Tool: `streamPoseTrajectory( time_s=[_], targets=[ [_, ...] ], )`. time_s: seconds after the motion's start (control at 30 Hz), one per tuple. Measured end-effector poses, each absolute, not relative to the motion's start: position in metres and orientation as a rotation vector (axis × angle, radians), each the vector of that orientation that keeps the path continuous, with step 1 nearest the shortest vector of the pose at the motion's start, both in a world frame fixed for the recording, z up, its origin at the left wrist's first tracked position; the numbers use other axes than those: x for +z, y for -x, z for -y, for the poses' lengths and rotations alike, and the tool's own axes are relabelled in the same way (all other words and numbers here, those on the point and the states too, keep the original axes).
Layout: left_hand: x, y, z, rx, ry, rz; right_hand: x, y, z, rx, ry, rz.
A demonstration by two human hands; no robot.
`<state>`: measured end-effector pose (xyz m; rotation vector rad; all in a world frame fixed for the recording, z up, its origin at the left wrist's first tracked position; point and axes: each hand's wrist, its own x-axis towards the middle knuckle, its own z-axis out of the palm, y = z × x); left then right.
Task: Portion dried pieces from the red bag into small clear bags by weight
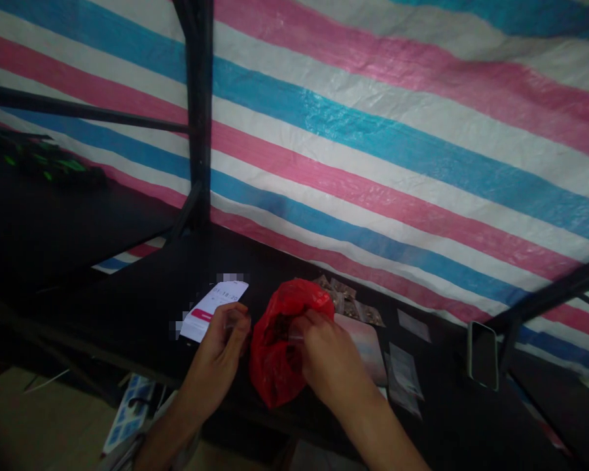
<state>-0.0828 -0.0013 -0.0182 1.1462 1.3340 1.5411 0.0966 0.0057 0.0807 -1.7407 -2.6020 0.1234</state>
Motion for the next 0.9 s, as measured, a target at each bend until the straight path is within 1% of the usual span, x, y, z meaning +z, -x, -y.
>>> streamPoseTrajectory(
  time_s=[0.17, 0.27, 0.37, 0.47, 0.7, 0.8, 0.9],
  targets=[
    [-0.011, 0.063, -0.007, 1.257, -1.32, -1.548, 0.055, -0.085, -0.034, -0.053, 1.94, 2.654],
    [-0.008, 0.056, -0.008, 1.129, -1.402, -1.626, 0.051, -0.088, -0.05, -0.021, 1.931, 2.693],
    [-0.005, 0.054, -0.008, 1.074, -1.379, -1.614, 0.049, -0.095, -0.057, 0.052, 1.836, 2.749],
    [-0.004, 0.054, -0.011, 1.11, -1.267, -1.554, 0.046, -0.103, -0.056, 0.111, 1.675, 2.77],
    [-0.011, 0.051, -0.021, 1.33, -0.89, -1.382, 0.041, -0.121, -0.046, 0.286, 1.451, 2.759],
    [-0.008, 0.05, -0.024, 1.403, -0.82, -1.362, 0.04, -0.125, -0.043, 0.306, 1.476, 2.767],
    [0.0, 0.057, -0.019, 1.41, -0.881, -1.469, 0.04, -0.124, -0.043, 0.279, 1.538, 2.805]
  ],
)
